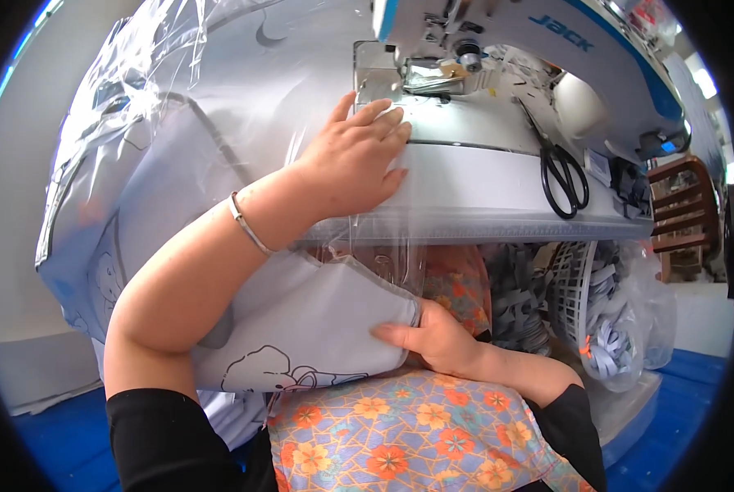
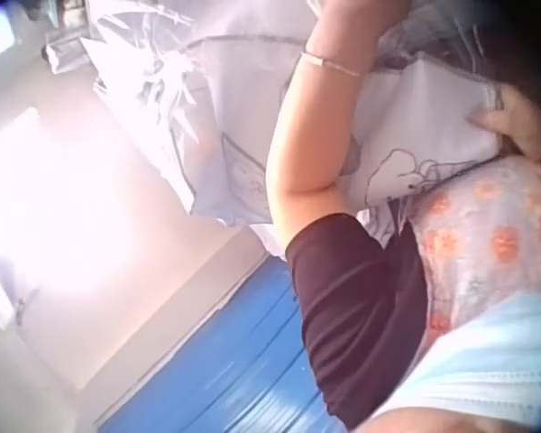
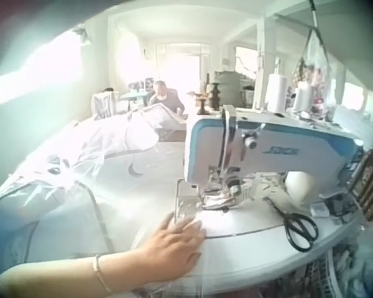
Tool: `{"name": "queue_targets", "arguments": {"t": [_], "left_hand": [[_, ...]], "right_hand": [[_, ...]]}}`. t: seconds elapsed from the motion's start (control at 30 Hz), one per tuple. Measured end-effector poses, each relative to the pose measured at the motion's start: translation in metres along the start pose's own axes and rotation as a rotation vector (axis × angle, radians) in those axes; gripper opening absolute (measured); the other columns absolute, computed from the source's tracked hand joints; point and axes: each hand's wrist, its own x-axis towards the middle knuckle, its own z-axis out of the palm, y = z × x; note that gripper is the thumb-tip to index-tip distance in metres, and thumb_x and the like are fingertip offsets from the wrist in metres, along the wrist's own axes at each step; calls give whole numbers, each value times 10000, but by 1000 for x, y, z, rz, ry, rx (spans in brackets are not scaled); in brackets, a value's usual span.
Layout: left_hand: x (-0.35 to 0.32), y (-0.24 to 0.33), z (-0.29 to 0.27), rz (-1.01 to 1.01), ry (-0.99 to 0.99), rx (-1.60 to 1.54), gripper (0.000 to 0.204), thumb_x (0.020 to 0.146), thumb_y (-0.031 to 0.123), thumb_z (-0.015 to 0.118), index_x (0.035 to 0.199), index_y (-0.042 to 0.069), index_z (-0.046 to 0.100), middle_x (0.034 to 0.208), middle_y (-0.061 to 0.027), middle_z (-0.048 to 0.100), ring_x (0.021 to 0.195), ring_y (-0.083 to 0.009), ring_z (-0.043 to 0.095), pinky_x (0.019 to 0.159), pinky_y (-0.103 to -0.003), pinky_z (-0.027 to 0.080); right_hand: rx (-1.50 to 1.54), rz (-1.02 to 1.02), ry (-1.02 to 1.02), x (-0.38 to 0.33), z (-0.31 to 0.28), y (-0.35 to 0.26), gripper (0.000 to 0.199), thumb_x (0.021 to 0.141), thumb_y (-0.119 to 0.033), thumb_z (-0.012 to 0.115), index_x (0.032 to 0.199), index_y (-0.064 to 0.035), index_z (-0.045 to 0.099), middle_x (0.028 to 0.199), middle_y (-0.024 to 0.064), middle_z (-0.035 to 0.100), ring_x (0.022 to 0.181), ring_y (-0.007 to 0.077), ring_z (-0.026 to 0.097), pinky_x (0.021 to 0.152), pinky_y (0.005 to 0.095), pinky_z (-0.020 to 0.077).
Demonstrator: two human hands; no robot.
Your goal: Using an industrial sewing machine to assemble textile items, including sewing fabric pieces and plastic linings together.
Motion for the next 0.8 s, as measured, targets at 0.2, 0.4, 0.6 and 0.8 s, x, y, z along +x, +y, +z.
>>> {"name": "queue_targets", "arguments": {"t": [0.2,0.4,0.6,0.8], "left_hand": [[22,11,-19,-69,-215,54,602,874,380,608,1324,-18,567,1397,-200,537,1383,-311,438,1210,-527,222],[37,17,-41,-52,-479,48,604,860,363,597,1312,-38,567,1333,-229,557,1326,-317,485,1181,-523,271],[19,2,-27,55,-294,137,621,884,311,580,1373,-64,505,1402,-230,518,1374,-306,452,1203,-534,218],[21,35,-40,50,-496,166,600,927,292,511,1406,-66,470,1462,-284,449,1362,-349,469,1191,-538,248]], "right_hand": [[20,5,-103,6,-6,8,453,969,-154,663,1373,12,545,1323,77,614,1209,152,553,1037,318,445],[-43,-17,-45,20,-11,14,401,974,-261,659,1282,-5,636,1185,66,683,1096,143,603,968,310,477],[36,28,-38,24,-9,-2,374,986,-241,644,1270,2,640,1195,73,681,1088,151,607,962,313,479],[100,-53,-101,38,-14,2,368,1010,-198,606,1316,6,597,1233,75,669,1127,151,601,988,314,481]]}}
